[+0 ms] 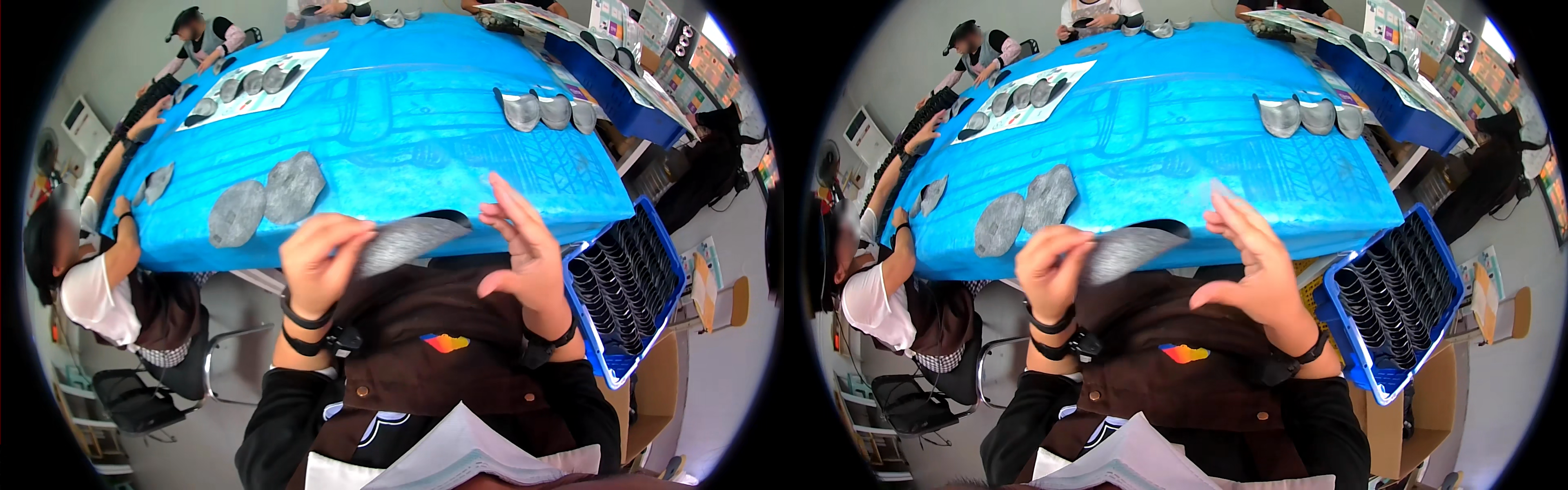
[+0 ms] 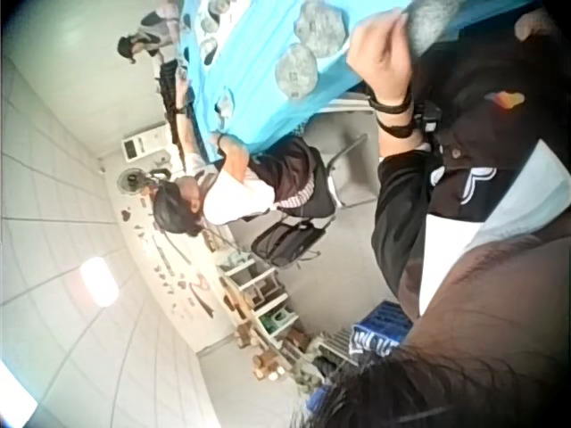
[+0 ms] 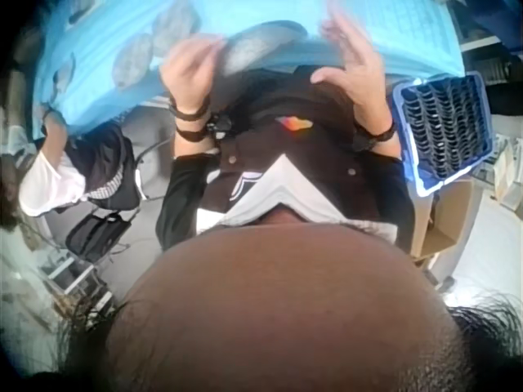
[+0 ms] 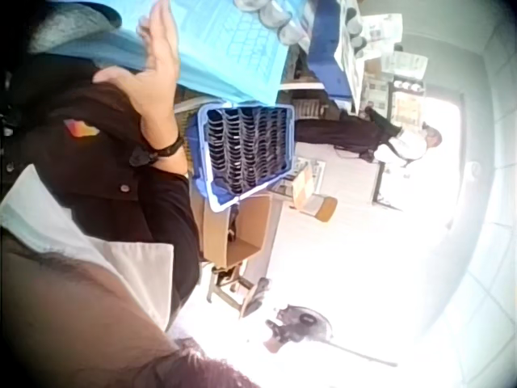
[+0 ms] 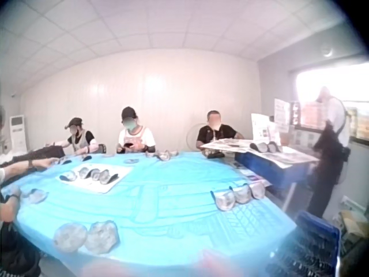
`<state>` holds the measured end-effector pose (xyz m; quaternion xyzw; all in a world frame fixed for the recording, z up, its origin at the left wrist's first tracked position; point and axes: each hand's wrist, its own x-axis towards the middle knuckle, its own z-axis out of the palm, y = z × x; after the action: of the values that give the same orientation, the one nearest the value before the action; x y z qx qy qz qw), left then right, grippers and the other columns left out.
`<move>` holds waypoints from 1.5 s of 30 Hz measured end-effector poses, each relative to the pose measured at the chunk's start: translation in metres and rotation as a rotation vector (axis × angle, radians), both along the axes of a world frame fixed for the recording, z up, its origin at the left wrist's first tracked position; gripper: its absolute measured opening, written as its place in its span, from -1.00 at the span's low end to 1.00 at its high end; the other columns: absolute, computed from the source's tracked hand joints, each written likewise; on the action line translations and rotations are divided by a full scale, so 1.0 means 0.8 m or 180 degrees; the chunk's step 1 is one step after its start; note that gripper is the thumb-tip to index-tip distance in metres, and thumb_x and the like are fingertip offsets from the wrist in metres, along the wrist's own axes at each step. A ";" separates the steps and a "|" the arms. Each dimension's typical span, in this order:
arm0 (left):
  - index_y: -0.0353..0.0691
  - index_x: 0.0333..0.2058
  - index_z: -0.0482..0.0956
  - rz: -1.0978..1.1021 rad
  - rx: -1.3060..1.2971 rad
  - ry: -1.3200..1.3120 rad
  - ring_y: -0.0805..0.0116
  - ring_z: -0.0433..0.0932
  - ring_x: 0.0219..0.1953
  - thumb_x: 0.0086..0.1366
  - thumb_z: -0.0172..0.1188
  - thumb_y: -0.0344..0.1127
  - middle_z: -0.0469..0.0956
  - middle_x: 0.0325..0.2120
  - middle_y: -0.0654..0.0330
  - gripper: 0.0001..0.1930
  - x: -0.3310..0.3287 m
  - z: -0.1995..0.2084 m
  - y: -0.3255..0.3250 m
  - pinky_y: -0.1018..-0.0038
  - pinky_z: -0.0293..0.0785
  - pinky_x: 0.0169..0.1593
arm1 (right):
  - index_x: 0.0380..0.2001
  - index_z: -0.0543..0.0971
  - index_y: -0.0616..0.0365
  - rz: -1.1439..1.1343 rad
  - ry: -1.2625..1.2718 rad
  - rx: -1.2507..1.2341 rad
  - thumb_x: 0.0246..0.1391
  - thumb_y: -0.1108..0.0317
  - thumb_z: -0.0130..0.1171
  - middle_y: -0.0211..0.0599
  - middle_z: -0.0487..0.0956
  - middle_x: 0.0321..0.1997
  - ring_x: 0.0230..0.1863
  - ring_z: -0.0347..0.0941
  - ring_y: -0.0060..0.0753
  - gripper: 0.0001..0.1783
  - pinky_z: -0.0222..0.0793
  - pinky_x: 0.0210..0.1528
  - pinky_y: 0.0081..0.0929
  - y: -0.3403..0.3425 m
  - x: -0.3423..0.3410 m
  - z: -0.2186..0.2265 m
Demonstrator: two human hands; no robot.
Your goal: Manually assembling and inspecting small shoe components at a production table.
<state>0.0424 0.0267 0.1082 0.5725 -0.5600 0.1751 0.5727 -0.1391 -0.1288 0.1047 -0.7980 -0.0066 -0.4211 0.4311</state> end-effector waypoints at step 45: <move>-0.29 -0.53 0.51 -0.0329 -0.0224 0.0170 0.39 0.41 -0.56 -0.16 0.28 -0.52 0.46 -0.62 0.18 -0.85 -0.017 -0.009 -0.008 0.58 0.28 -0.48 | -0.35 0.48 0.33 0.0082 -0.1258 0.1299 -0.05 0.61 0.01 -0.15 0.46 -0.24 -0.28 0.37 -0.52 -0.86 0.26 -0.28 -0.68 0.030 0.021 -0.023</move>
<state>0.0285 0.0199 0.1008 0.5267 -0.5668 0.1497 0.6155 -0.1225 -0.1048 0.0860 -0.5970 -0.0158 -0.5556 0.5785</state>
